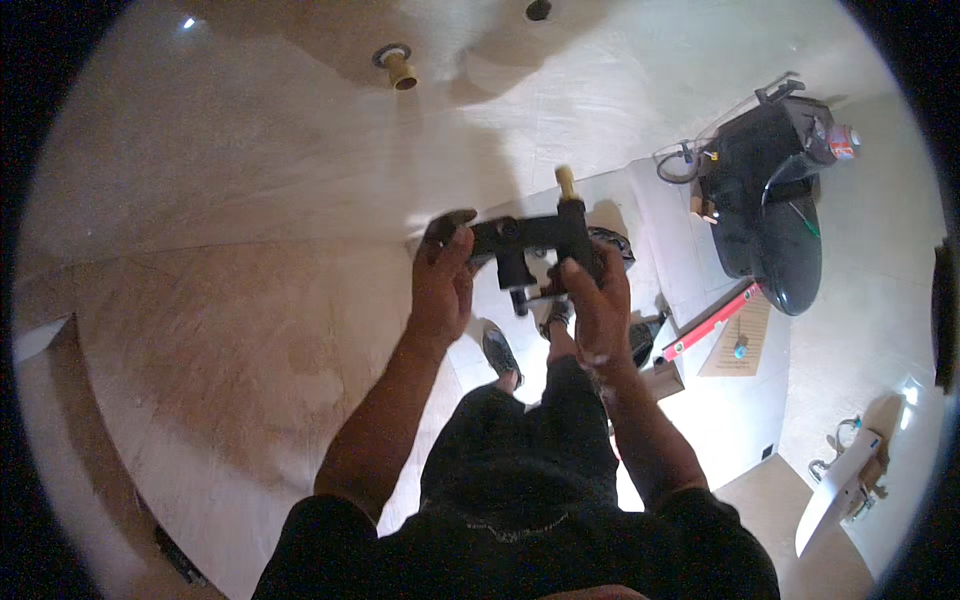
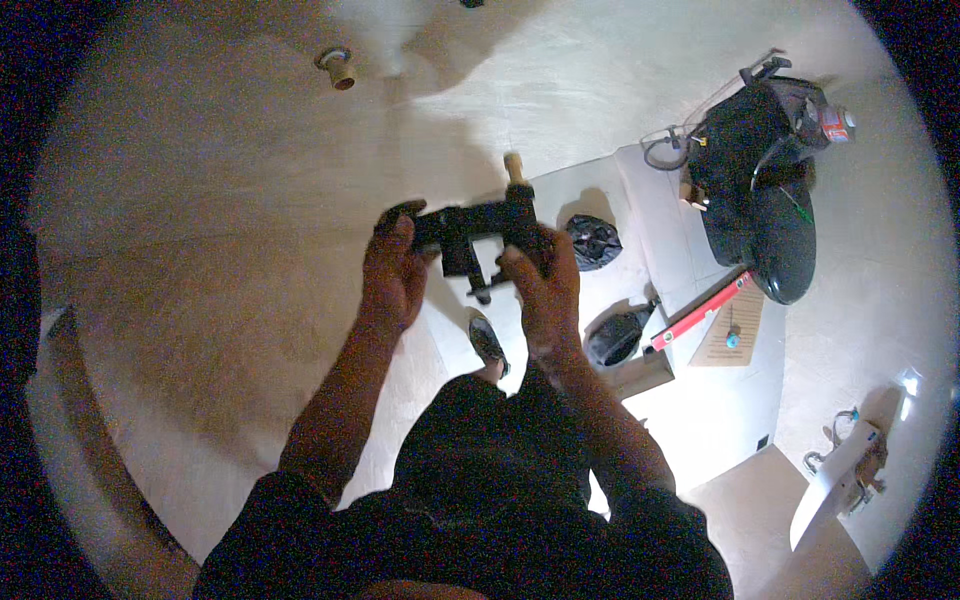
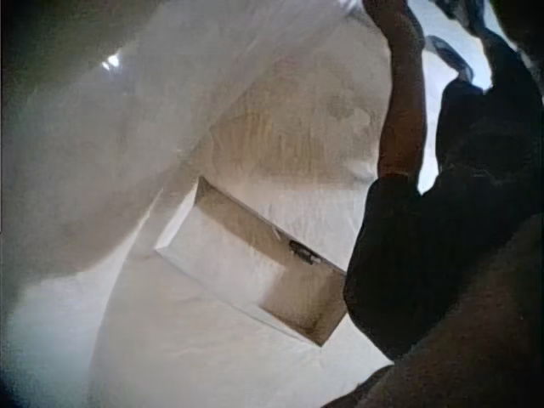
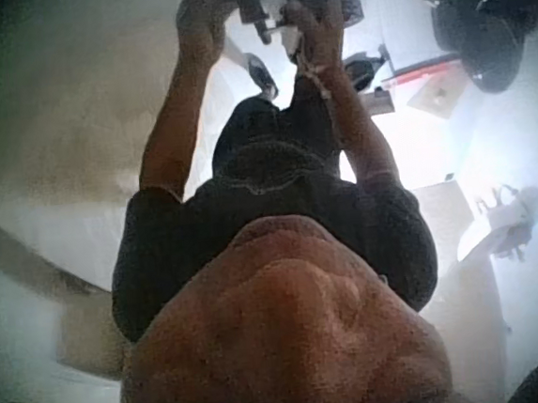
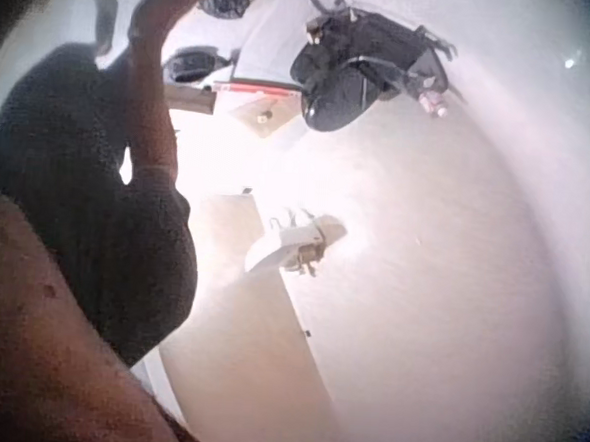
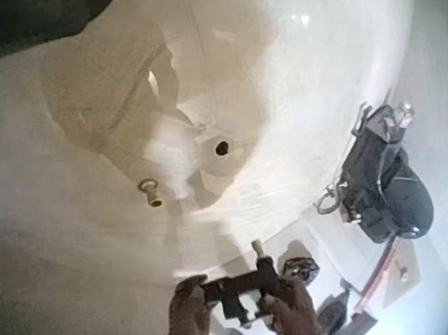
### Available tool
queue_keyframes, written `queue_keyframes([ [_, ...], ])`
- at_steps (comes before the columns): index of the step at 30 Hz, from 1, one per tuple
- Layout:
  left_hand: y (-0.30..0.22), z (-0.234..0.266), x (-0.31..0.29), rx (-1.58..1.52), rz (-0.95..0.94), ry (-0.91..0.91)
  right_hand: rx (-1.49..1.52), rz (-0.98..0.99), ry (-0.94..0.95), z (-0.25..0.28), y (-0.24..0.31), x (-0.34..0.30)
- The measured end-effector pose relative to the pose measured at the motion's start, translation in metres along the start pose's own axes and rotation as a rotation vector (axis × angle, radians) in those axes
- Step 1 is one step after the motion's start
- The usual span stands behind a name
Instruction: The person positions a shower mixer bracket against the wall, checks the level with a spirit level, and tightens the brass fittings using a wrench.
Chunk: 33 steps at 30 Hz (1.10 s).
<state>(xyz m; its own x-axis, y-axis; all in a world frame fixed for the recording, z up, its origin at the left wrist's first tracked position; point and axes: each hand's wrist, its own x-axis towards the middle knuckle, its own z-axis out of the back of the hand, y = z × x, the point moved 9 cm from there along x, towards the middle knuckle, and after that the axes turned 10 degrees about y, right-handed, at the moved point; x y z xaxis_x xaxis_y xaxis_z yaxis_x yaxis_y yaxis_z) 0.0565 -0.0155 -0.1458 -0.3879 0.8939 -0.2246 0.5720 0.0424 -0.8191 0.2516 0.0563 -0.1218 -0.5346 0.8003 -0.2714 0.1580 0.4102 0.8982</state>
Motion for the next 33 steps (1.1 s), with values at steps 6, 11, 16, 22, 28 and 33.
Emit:
queue_keyframes([
  [6, 0.094, 0.088, -0.042, -0.087, 0.066, -0.261, -0.031, -0.252, -0.104, 0.009, -0.126, -0.042],
  [11, 0.193, 0.17, -0.078, 0.068, 0.231, -0.354, -0.023, -0.394, -0.133, 0.026, -0.233, -0.067],
  [16, 0.269, 0.202, -0.082, -0.029, 0.333, -0.476, 0.047, -0.433, -0.114, 0.053, -0.312, -0.06],
  [22, 0.336, 0.247, -0.087, -0.429, 0.372, -0.443, -0.239, -0.452, 0.051, 0.054, -0.332, -0.055],
  [28, 0.359, 0.243, -0.068, -0.403, 0.416, -0.316, -0.334, -0.57, -0.189, 0.178, -0.421, -0.062],
  [33, 0.368, 0.246, -0.064, -0.47, 0.456, -0.105, -0.532, -0.682, -0.435, 0.325, -0.59, -0.041],
])
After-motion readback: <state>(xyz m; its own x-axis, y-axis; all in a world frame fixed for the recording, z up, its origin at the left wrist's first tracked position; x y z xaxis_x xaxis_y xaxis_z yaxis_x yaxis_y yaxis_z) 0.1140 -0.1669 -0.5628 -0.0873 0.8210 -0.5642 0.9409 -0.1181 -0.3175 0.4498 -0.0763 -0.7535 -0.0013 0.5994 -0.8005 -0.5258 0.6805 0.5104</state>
